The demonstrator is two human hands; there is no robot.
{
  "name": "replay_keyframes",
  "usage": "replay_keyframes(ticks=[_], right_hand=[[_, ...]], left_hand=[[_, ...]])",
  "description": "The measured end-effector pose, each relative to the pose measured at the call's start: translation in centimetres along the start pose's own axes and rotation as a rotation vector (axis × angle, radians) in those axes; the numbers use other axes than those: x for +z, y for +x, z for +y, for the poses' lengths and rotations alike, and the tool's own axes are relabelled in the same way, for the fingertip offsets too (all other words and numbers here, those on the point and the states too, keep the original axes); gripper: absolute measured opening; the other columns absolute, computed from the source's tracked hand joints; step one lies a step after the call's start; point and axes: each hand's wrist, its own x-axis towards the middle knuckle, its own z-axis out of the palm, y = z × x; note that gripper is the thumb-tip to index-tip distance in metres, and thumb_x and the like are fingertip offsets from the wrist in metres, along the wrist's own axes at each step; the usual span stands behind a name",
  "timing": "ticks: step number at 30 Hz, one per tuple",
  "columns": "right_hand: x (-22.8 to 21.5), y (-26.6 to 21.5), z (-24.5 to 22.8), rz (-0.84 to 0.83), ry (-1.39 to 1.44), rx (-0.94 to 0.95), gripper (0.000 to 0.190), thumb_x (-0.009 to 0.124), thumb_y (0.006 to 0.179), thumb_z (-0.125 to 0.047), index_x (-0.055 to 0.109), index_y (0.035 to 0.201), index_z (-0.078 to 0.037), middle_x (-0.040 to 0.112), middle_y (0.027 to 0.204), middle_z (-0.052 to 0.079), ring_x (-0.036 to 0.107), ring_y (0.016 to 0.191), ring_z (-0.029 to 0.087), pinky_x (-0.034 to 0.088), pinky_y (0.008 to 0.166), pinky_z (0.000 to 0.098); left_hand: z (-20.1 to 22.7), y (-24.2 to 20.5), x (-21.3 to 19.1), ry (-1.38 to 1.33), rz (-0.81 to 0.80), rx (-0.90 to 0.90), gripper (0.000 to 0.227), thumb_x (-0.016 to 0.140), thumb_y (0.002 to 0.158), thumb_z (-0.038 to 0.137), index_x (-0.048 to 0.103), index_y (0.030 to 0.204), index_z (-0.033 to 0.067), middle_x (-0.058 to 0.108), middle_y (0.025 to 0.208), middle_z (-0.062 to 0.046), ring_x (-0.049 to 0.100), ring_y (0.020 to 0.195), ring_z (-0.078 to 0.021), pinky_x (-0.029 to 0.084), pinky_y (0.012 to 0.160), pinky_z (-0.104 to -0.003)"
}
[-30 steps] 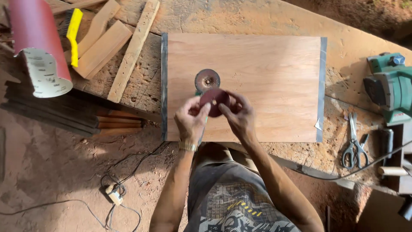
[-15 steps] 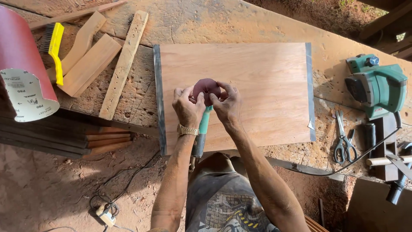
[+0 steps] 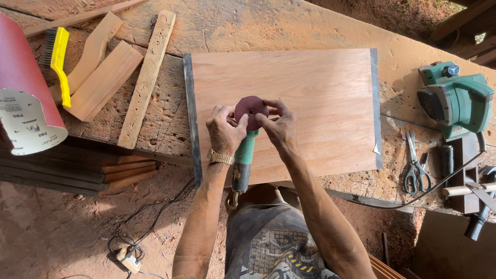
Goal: The recorder uses a hammer and a metal pipe to punch a hole in a circular sandpaper disc, then installs it onto an angle grinder.
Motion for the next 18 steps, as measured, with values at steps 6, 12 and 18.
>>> replay_keyframes(ticks=[6, 12, 18], right_hand=[[0.4, 1.1, 1.4, -0.016, -0.031, -0.028, 0.039, 0.084, 0.083, -0.020, 0.071, 0.117, -0.006, 0.076, 0.093, 0.012, 0.073, 0.075, 0.013, 0.064, 0.059, 0.0282], [0.4, 0.2, 0.4, 0.046, -0.033, 0.001, 0.038, 0.084, 0.080, -0.016, 0.065, 0.110, -0.003, 0.076, 0.095, 0.012, 0.071, 0.070, 0.014, 0.059, 0.058, 0.0271], [0.3, 0.6, -0.8, 0.060, -0.140, -0.002, 0.031, 0.088, 0.077, -0.017, 0.067, 0.096, -0.004, 0.075, 0.086, 0.008, 0.072, 0.074, 0.013, 0.061, 0.060, 0.0274]], left_hand=[[-1.7, 0.9, 0.3, 0.016, -0.077, -0.041, 0.032, 0.089, 0.073, 0.012, 0.074, 0.098, 0.0003, 0.070, 0.092, -0.010, 0.071, 0.063, -0.0134, 0.060, 0.056, -0.028], [-3.0, 2.8, 0.6, 0.036, -0.087, -0.012, 0.021, 0.091, 0.079, 0.017, 0.077, 0.092, 0.0069, 0.074, 0.092, -0.006, 0.071, 0.077, -0.0148, 0.059, 0.069, -0.030], [-0.9, 4.1, -0.5, 0.085, -0.254, 0.070, 0.018, 0.085, 0.079, 0.011, 0.068, 0.082, 0.0036, 0.066, 0.080, -0.006, 0.065, 0.065, -0.0156, 0.056, 0.062, -0.032]])
